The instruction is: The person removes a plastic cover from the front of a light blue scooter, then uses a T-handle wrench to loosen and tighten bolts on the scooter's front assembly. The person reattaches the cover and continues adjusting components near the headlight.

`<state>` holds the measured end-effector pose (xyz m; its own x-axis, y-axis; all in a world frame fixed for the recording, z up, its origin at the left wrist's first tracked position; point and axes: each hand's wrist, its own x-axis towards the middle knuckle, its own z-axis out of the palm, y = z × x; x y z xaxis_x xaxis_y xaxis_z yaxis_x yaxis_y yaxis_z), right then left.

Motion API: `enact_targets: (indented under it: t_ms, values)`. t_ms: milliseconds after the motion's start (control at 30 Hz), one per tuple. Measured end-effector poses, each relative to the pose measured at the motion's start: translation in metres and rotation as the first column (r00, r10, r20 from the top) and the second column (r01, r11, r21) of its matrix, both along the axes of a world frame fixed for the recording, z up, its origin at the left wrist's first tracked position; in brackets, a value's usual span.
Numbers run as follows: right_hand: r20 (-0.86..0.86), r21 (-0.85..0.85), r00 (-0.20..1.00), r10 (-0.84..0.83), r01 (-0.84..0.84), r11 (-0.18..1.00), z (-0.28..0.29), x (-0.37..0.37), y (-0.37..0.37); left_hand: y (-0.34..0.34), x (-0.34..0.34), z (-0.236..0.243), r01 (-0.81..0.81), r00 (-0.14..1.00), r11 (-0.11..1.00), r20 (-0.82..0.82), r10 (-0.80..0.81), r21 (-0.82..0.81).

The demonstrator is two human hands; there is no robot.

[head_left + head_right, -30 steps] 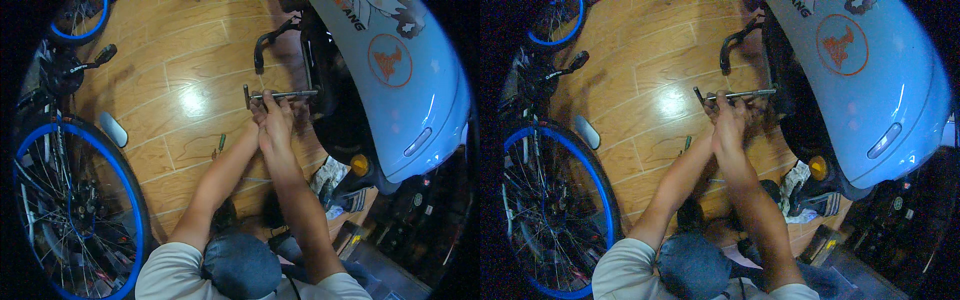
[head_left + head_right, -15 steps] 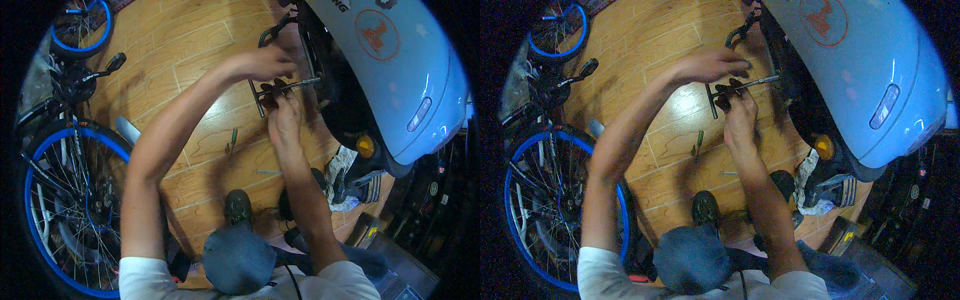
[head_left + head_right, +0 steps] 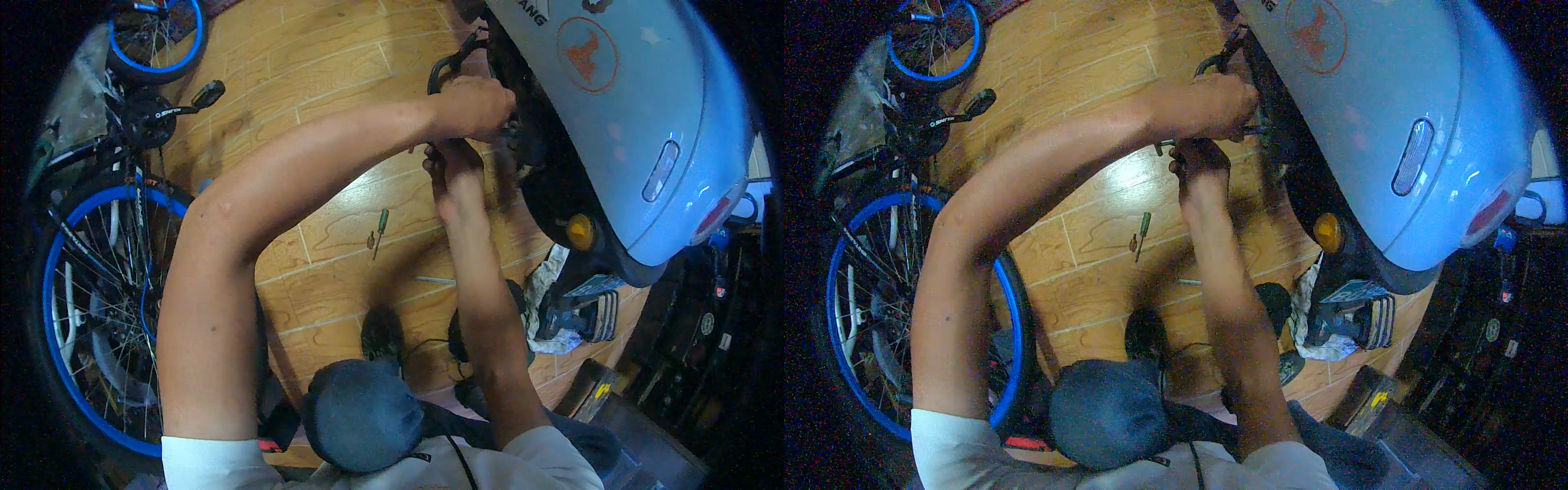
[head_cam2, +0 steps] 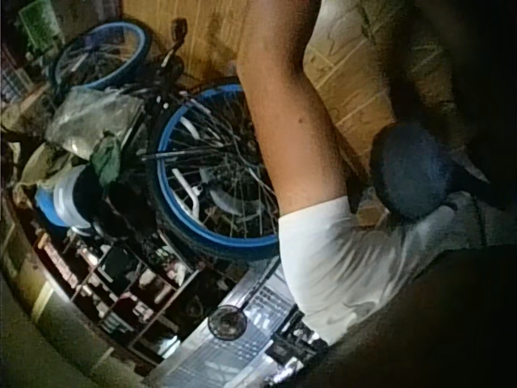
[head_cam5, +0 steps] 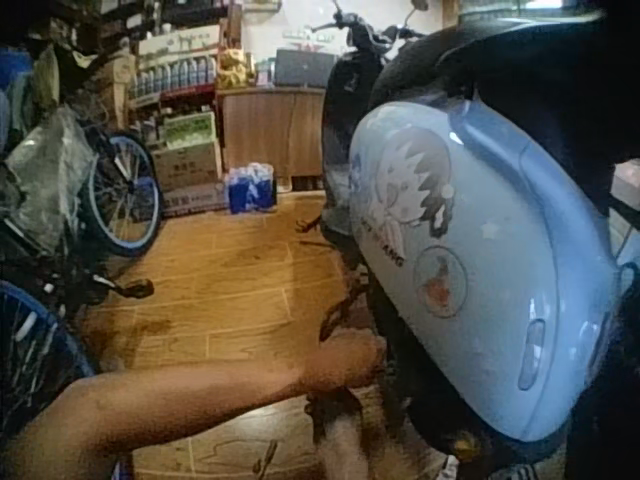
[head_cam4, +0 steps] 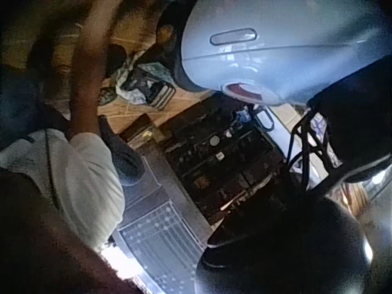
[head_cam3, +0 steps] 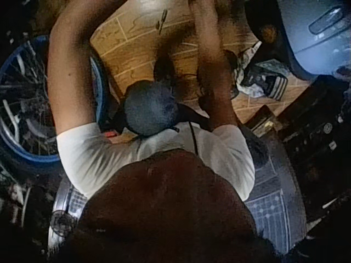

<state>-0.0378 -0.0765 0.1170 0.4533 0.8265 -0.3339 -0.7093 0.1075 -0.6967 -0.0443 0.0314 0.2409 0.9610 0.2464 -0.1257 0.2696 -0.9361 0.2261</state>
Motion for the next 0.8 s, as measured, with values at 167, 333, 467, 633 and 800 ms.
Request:
enact_targets:
  t_ms: [167, 333, 467, 633, 800]
  values:
    - [0.003, 0.009, 0.999, -0.045, 0.045, 0.999, 0.007, -0.003, 0.007, 0.000, 0.007, -0.014, 0.004, 0.990, 1.000, 0.138, -0.001, -0.025]
    - [0.097, -0.050, 0.990, -0.104, 0.109, 0.993, -0.003, -0.010, 0.022, 0.019, 0.029, -0.045, 0.211, 0.978, 0.973, 0.021, -0.210, -0.093]
    - [0.053, -0.050, 0.989, -0.140, 0.143, 0.988, -0.020, -0.002, 0.024, 0.025, 0.048, -0.046, 0.216, 0.942, 0.953, -0.212, -0.261, -0.213]
    - [0.007, 0.097, 1.000, 0.006, -0.006, 0.995, -0.027, 0.013, 0.026, 0.012, 0.017, -0.036, 0.093, 0.980, 0.995, 0.178, -0.088, -0.018]
    - [-0.025, 0.097, 0.999, -0.046, 0.048, 0.994, -0.019, 0.008, 0.024, -0.005, 0.012, -0.034, -0.020, 0.987, 0.999, 0.159, 0.015, 0.029]
